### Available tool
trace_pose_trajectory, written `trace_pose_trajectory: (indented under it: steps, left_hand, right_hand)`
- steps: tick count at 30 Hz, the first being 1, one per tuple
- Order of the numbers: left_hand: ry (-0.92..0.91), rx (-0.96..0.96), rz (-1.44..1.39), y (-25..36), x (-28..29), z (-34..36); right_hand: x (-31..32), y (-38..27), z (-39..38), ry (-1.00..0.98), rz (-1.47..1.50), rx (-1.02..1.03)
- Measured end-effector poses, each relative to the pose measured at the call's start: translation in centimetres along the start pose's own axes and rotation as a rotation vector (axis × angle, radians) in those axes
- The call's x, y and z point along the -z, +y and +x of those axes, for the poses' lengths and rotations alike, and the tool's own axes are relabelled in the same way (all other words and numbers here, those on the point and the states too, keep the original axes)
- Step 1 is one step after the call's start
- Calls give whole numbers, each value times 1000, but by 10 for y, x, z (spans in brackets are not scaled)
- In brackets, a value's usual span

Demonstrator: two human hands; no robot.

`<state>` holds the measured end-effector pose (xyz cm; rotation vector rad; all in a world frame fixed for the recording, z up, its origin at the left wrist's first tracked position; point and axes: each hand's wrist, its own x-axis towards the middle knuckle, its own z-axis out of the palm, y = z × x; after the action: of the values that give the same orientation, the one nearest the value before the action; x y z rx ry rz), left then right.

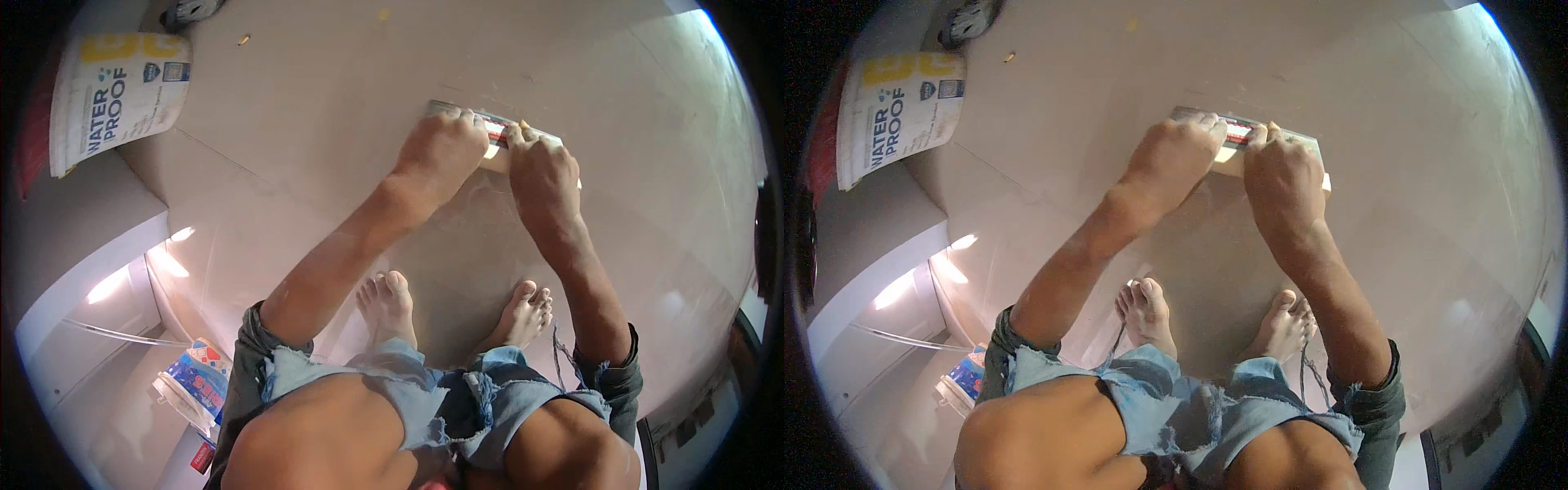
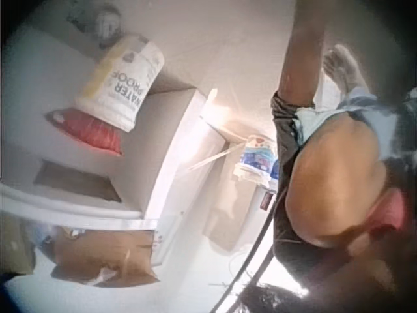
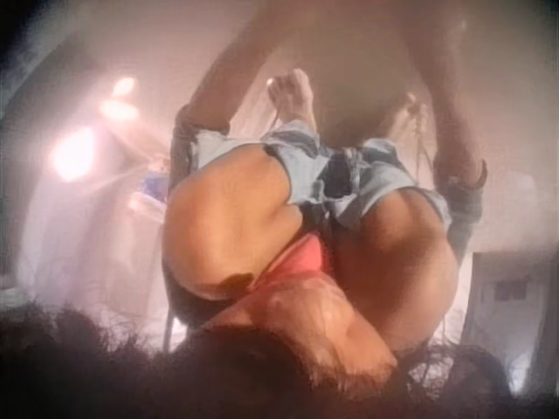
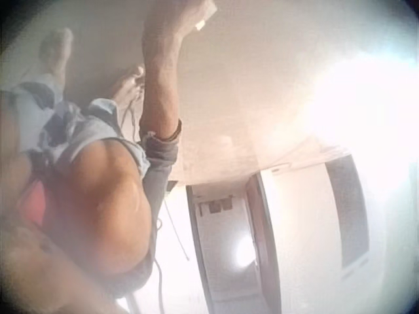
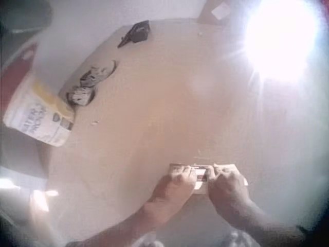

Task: The person uses a rectangular trowel to smooth a wet, light-colored floor surface. They move across the floor on their knees, repeatedly dragging the tool to level the material and occasionally touching the surface with their hand.

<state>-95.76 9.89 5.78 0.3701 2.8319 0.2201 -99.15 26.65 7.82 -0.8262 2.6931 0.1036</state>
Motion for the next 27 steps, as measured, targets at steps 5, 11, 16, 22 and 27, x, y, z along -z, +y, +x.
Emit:
trace_pose_trajectory:
  steps: [5,11,16,22,27]
  left_hand:
    - [284,-104,218,3,-26,-7]
    - [311,-103,150,1,-26,-1]
    - [-34,-4,-32,-10,17,23]
    - [209,-110,19,-7,-7,7]
    - [212,-159,66,-6,-23,13]
  right_hand:
    - [-19,-2,-7,214,-41,7]
    - [-30,1,-17,269,-68,21]
    - [-2,8,14,143,54,18]
    - [-18,7,-2,234,37,76]
    - [-12,8,-5,117,-5,7]
